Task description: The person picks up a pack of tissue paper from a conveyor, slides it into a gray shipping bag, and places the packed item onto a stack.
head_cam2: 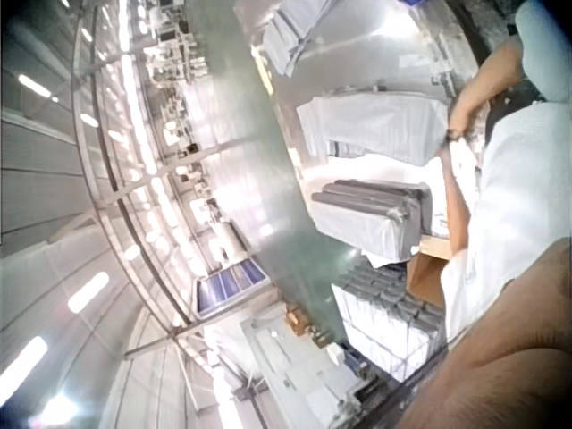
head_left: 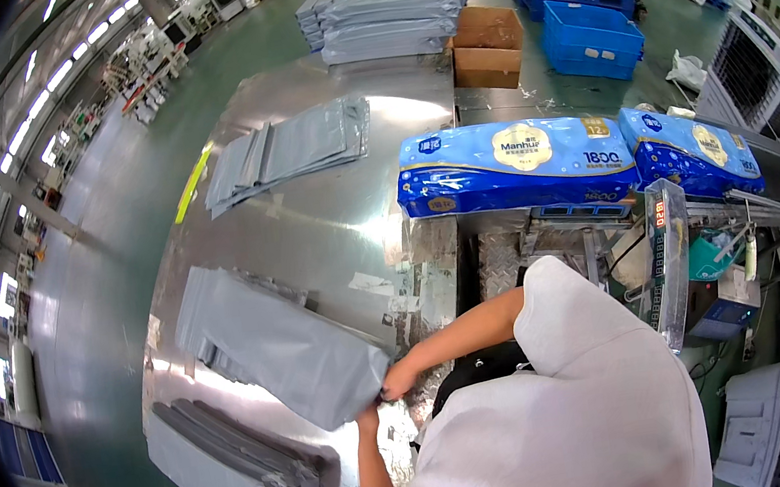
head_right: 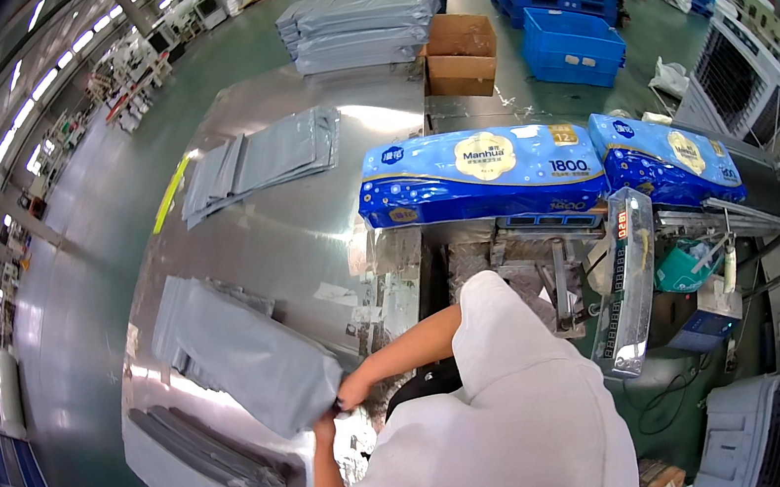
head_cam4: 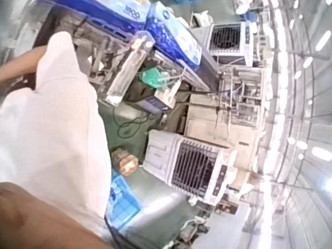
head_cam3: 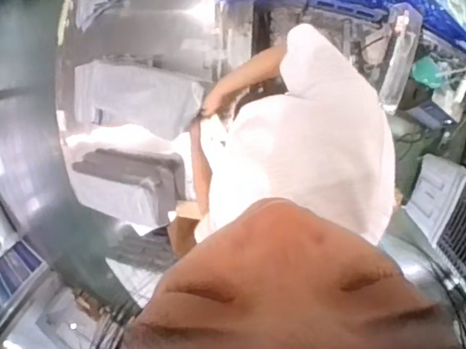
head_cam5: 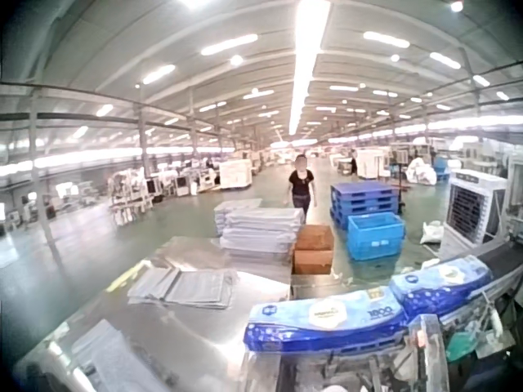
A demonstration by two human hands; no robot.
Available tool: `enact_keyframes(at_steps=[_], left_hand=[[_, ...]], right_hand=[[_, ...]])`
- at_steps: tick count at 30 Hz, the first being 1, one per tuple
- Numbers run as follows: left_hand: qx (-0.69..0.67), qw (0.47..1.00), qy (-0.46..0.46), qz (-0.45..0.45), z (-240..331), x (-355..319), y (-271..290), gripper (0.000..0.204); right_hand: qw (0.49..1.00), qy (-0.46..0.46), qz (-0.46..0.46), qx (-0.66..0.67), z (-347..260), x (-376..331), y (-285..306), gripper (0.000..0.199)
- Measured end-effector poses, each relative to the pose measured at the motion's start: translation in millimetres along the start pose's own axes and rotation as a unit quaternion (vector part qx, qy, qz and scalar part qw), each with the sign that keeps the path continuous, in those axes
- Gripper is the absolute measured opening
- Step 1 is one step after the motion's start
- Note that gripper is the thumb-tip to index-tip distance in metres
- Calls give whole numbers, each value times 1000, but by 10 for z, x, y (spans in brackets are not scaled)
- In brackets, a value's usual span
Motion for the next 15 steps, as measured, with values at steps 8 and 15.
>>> enact_keyframes(at_steps=[8,15], left_hand=[[-343,911,219,-64,619,380,130,23],[-350,825,430,-113,-66,-1455,-142,40]], right_hand=[[993,32,68,-95,460,-472,286,39],[836,-325,170,408,918,-1456,-215,31]])
Point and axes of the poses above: each hand's wrist, its own x-axis towards the middle knuckle, its own y-axis out of the back of the hand, z = x × y, the point moved 3 cm from there along x, towards the middle knuckle, and after that the axes turned 2 degrees about x, right-handed, at the moved point
